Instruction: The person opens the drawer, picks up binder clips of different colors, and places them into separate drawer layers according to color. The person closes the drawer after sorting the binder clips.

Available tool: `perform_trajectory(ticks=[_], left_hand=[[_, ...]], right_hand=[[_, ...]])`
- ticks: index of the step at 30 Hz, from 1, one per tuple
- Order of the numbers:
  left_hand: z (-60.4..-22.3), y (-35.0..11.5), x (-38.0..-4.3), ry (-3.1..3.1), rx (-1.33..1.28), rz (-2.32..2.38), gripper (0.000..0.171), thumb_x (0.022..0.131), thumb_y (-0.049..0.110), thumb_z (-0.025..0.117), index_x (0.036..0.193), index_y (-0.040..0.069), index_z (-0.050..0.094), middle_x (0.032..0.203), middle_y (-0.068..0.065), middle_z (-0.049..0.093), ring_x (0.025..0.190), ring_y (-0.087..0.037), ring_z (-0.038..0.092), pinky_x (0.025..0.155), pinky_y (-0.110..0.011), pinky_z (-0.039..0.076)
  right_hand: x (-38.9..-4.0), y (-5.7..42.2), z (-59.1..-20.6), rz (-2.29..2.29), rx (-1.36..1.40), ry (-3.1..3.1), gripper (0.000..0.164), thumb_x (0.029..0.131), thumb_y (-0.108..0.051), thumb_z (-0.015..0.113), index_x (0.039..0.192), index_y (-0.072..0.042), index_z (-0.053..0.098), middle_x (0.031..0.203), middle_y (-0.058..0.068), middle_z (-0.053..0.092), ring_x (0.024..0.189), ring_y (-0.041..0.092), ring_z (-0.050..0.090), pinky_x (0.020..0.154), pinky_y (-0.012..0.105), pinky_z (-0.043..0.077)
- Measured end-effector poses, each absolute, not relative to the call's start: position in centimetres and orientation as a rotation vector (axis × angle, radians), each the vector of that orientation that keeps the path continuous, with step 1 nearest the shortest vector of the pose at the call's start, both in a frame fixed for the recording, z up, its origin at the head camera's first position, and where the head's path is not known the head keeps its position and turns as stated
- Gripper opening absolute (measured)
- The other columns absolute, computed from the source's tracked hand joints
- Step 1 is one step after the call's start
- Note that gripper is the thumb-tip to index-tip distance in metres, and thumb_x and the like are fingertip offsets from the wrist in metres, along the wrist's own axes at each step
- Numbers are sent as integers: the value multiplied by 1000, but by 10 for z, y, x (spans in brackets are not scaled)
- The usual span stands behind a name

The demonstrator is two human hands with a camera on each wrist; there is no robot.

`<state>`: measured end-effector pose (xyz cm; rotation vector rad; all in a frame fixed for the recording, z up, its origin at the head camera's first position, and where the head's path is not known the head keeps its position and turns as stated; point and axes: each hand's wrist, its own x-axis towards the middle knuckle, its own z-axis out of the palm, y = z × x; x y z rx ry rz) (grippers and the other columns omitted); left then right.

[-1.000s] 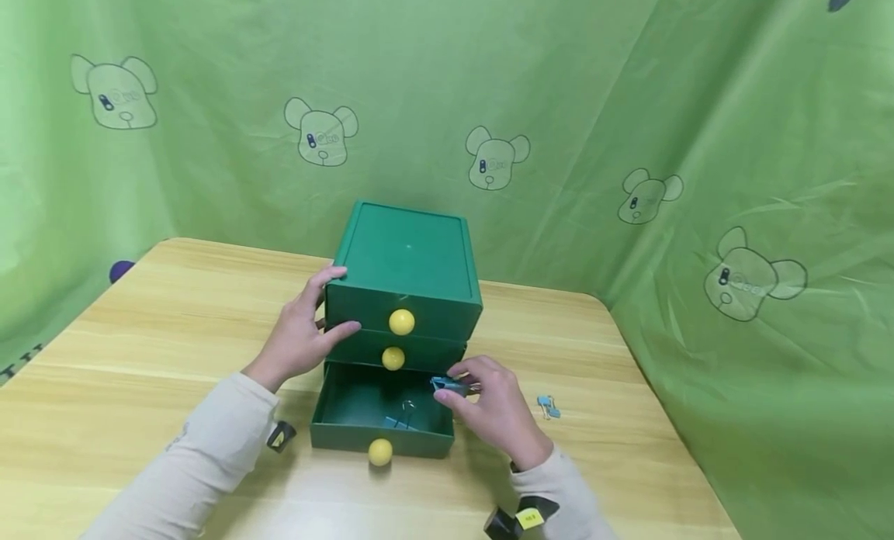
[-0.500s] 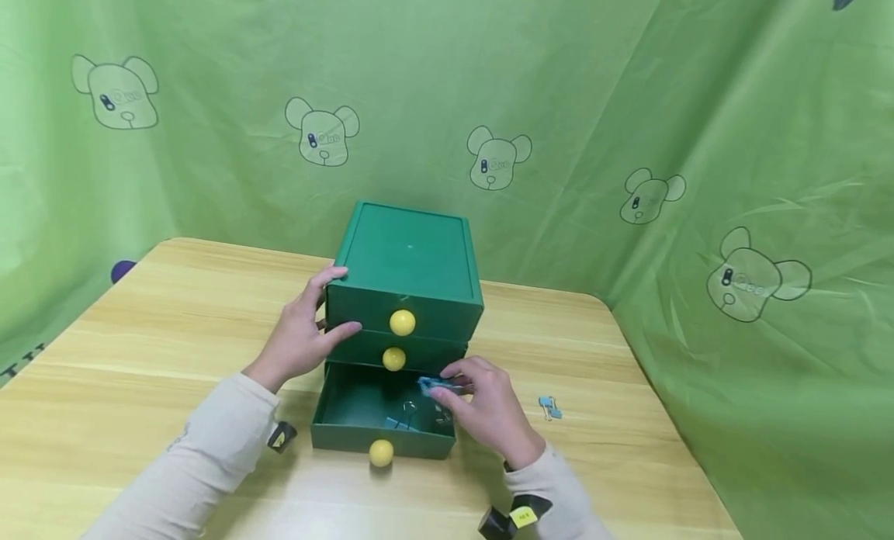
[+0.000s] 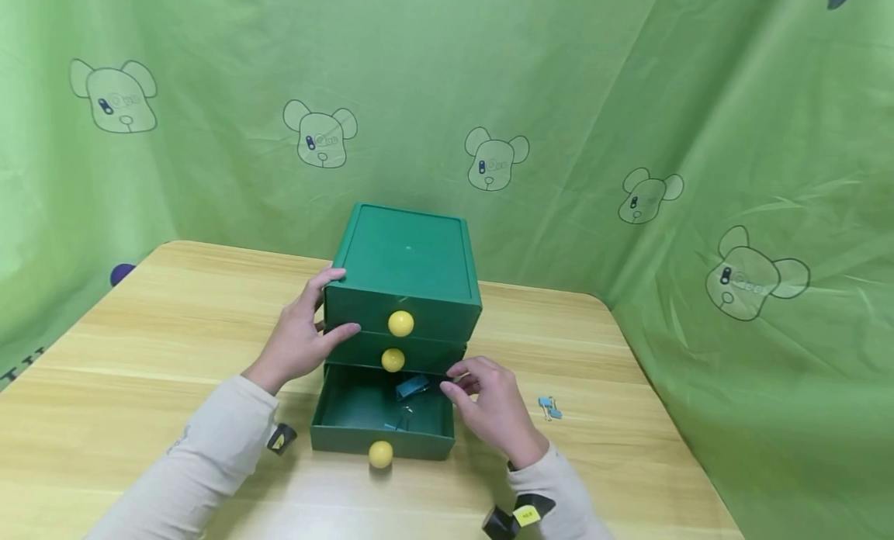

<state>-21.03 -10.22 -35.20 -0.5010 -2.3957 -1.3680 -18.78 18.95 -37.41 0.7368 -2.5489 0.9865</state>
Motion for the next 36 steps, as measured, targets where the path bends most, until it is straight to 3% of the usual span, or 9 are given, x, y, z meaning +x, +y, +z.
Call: perform_trajectory(ticks=[17, 36], left_hand=[[-352, -102, -210, -2407, -494, -1371, 76, 87, 11, 73, 146, 24, 27, 160, -12, 16, 134, -49, 32, 89, -58, 47], [-352, -103, -210, -2404, -498, -1366, 76, 88, 11, 73, 147, 24, 27, 160, -13, 16, 134, -49, 32, 89, -58, 47]], right_hand=[[-196, 224, -383, 896, 556, -2590, 12, 82, -6, 77, 91, -6, 69, 89, 7, 67, 71, 14, 66, 64, 31, 57], [-210, 260, -393, 867, 437, -2653, 12, 84, -5, 75, 94, -2, 69, 90, 10, 68, 75, 21, 68, 66, 34, 57]])
